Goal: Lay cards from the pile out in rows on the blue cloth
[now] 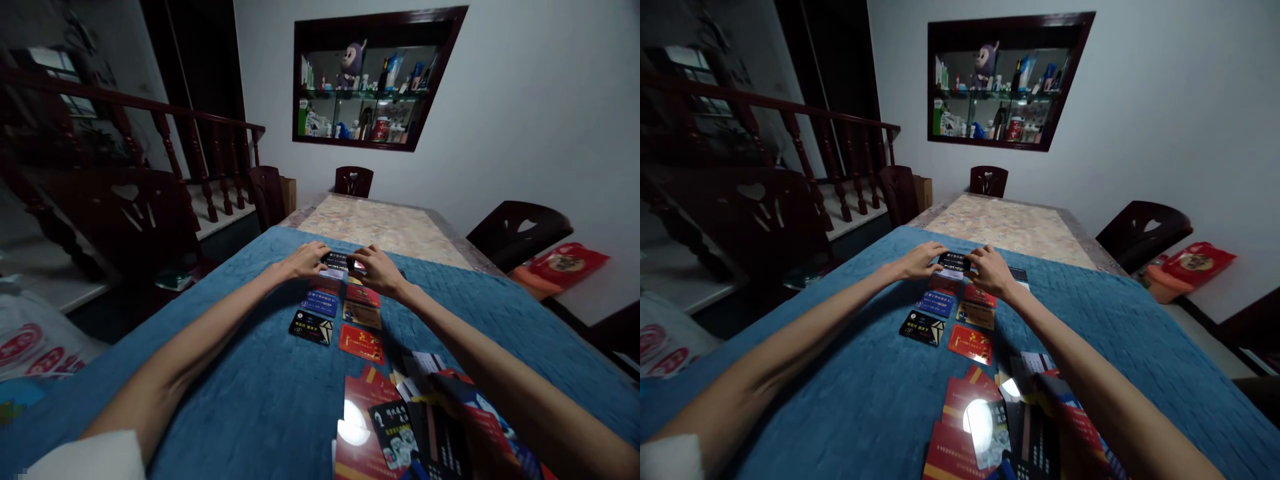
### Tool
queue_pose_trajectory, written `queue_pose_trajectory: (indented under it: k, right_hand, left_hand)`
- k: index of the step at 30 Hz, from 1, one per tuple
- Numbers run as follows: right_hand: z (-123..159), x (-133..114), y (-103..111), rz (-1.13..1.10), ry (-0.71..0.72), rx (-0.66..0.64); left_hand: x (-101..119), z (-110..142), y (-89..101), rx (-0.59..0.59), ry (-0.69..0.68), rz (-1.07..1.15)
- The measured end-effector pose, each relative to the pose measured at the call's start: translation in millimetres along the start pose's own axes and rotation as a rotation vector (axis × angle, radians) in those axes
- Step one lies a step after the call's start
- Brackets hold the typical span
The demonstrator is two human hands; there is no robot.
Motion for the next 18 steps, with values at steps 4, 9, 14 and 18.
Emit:
queue_pose_trajectory:
  k: [4,9,14,18]
  right_hand:
    - [-7,16,-20,0.047,-0.061,-0.08]
    - [-15,32,-44,0.07,-0.1,-0.134]
    - [-23,45,-71,0.083,-0.131,-0.196]
    - [-26,52,-88,0.098,-0.164,-0.241]
  left_hand:
    - [-13,-13,-17.7,-0.039,0.043,-0.013]
    - [-29,-24,-38.2,-0.086,0.096,0.001]
    - [-47,-32,-57.8,-0.145,0.138,-0.01]
    - [-59,-35,-74.2,-0.199,0.161,-0.018]
Point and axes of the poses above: each hand's wrist, its own z-axis away from the middle knuckle, its own y-axis out of the back of the hand, x = y × z, the point moved 9 cm from there along -z, towards the middle knuckle, and after that the axes turned 15 degrees about x, right-handed, at the moved point
